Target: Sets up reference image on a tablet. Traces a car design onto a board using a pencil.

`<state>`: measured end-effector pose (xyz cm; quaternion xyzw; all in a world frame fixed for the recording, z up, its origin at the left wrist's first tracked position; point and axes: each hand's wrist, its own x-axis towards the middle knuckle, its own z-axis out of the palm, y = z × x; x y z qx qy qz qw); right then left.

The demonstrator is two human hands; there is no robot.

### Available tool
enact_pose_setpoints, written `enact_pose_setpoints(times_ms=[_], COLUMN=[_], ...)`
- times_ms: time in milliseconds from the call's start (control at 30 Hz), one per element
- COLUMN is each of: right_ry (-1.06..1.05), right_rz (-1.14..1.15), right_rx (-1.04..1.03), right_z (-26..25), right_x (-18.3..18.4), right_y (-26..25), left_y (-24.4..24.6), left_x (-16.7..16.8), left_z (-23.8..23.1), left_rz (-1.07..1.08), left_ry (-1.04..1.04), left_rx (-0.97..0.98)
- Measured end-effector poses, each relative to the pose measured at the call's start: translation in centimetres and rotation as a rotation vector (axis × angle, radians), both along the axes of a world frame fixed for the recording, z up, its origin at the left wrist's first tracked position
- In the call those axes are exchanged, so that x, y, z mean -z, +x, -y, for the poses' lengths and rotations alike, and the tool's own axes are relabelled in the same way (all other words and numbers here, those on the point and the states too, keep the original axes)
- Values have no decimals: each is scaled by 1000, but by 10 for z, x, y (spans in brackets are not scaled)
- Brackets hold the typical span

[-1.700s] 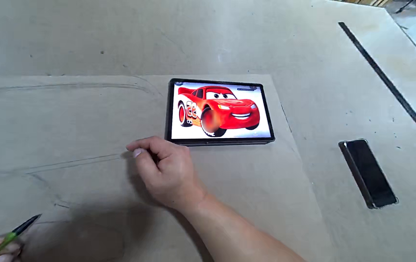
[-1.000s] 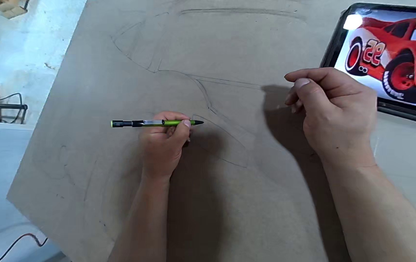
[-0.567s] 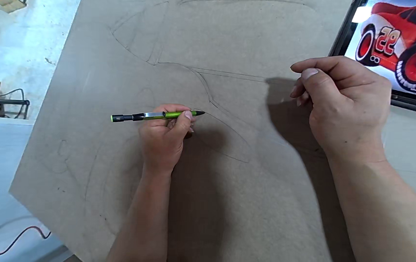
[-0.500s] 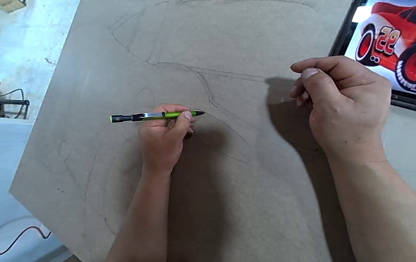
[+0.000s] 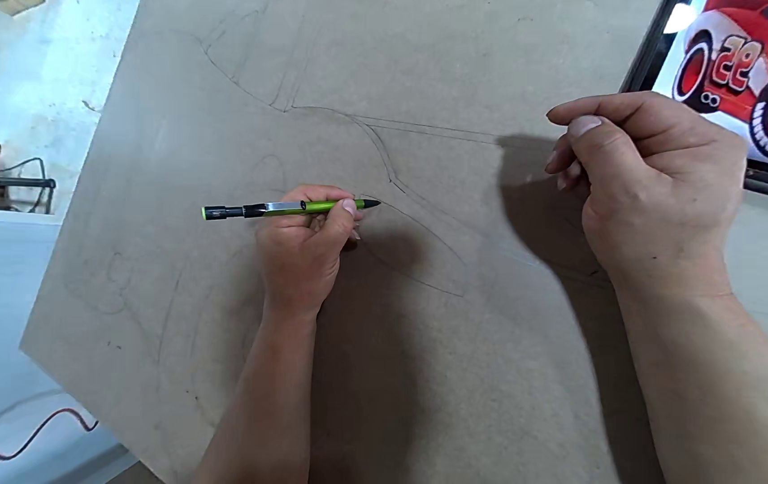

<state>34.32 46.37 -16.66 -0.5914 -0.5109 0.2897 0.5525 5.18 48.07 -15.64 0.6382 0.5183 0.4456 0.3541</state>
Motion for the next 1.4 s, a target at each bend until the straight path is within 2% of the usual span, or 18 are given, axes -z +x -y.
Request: enact_pose_setpoints(times_ms=[800, 1400], right_ry=[-14, -8], right_rz=[7, -31], right_rx=[8, -11], right_z=[-1, -2], right_x=[0, 1], right_y=[0, 1], left_y=[-7, -17], left_x=[0, 0], left_z=[0, -2], left_rz=[-12, 22], left_ry=[30, 15], left_rx=[91, 267])
